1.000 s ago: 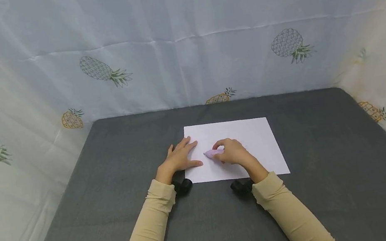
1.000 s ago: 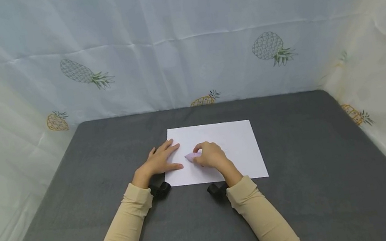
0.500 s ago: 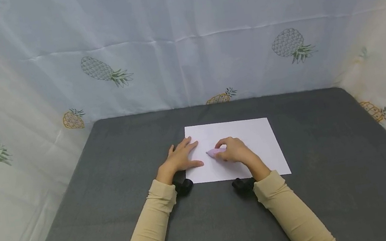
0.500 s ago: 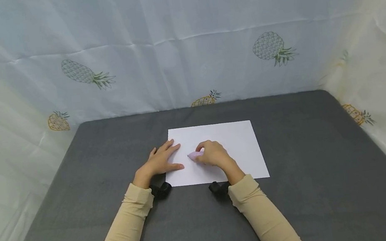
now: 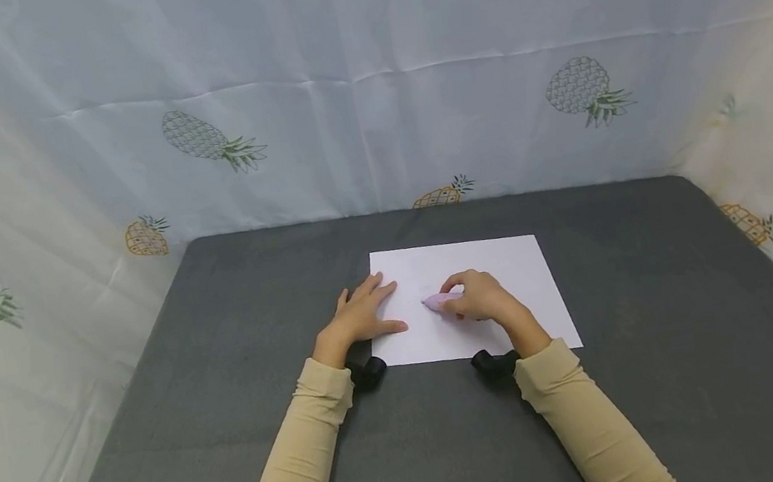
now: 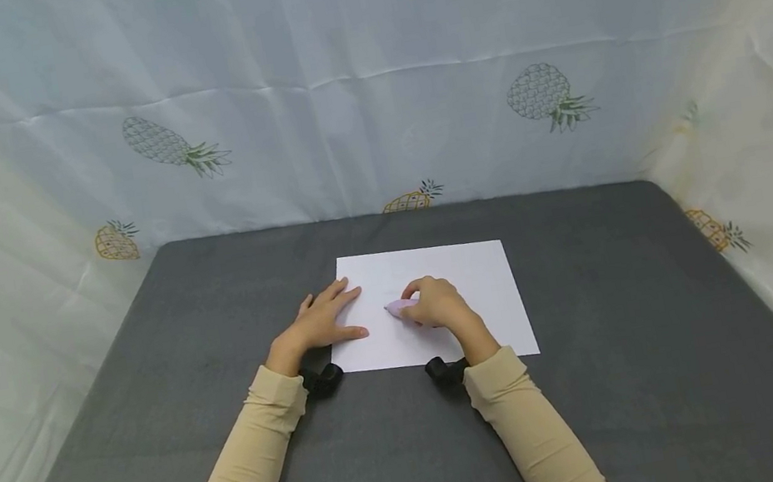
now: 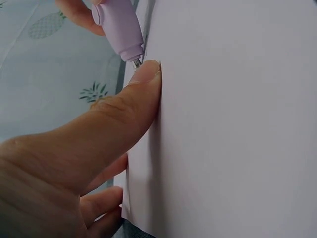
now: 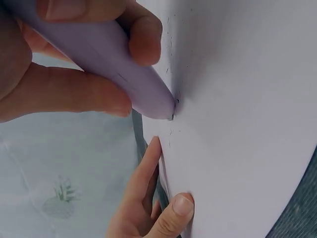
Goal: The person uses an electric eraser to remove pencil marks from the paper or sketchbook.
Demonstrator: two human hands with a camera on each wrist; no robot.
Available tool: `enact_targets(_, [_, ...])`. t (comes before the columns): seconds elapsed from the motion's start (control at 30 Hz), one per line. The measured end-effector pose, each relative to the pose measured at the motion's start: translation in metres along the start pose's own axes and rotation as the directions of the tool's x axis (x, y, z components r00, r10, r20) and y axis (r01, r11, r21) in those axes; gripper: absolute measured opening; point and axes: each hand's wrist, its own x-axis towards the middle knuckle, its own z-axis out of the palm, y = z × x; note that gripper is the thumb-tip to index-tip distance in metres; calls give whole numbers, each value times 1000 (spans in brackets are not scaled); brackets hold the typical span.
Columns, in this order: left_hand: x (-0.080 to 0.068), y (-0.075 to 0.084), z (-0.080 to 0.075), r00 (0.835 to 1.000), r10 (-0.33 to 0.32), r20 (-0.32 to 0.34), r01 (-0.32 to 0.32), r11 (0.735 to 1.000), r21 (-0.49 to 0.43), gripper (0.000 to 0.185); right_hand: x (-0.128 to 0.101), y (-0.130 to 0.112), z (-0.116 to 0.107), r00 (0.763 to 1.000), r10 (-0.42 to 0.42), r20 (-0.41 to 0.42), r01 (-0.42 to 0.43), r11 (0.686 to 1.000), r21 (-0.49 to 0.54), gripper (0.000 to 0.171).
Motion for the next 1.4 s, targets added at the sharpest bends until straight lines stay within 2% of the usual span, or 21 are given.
enact_targets(0.17, [0, 0, 0, 1000, 4, -4, -4, 1000, -4, 79, -1, 1, -1, 999, 20, -47, -21, 1000, -20, 35])
enact_targets(0.37, [0, -1, 1, 1000, 7, -5, -7, 1000, 5, 79, -2, 3, -3, 1000, 6, 12, -6, 1000, -5, 36])
enact_targets(0.53, [-1, -2, 0, 1000, 11, -9, -11, 1000, -3, 79, -2, 4, -5, 1000, 7, -19, -7, 1000, -6, 35])
enact_targets(0.7, [-1, -3, 1, 1000, 16, -10, -16, 1000, -5, 78, -3, 5, -7, 1000, 7, 20, -7, 1000, 13, 35])
enact_targets(0.83, [-2, -2, 0, 1000, 17, -11, -17, 1000, -11, 78, -3, 6, -8, 1000, -14, -12, 14, 1000, -11, 35])
enact_targets(1.0, [-2, -2, -1, 1000, 20, -8, -20, 1000, -10, 78, -5, 6, -11, 1000, -6, 16, 7, 1000, -21, 34])
enact_targets(1.1, [-2, -3, 0, 1000, 23, -12, -23, 1000, -10, 78, -3, 8, -11, 1000, -15, 3, 15, 1000, -24, 35])
enact_targets(1.4, [1, -3, 0, 999, 29, -21, -30, 999, -23, 78, -6, 18, -22, 1000, -15, 15, 13, 995, 98, 38])
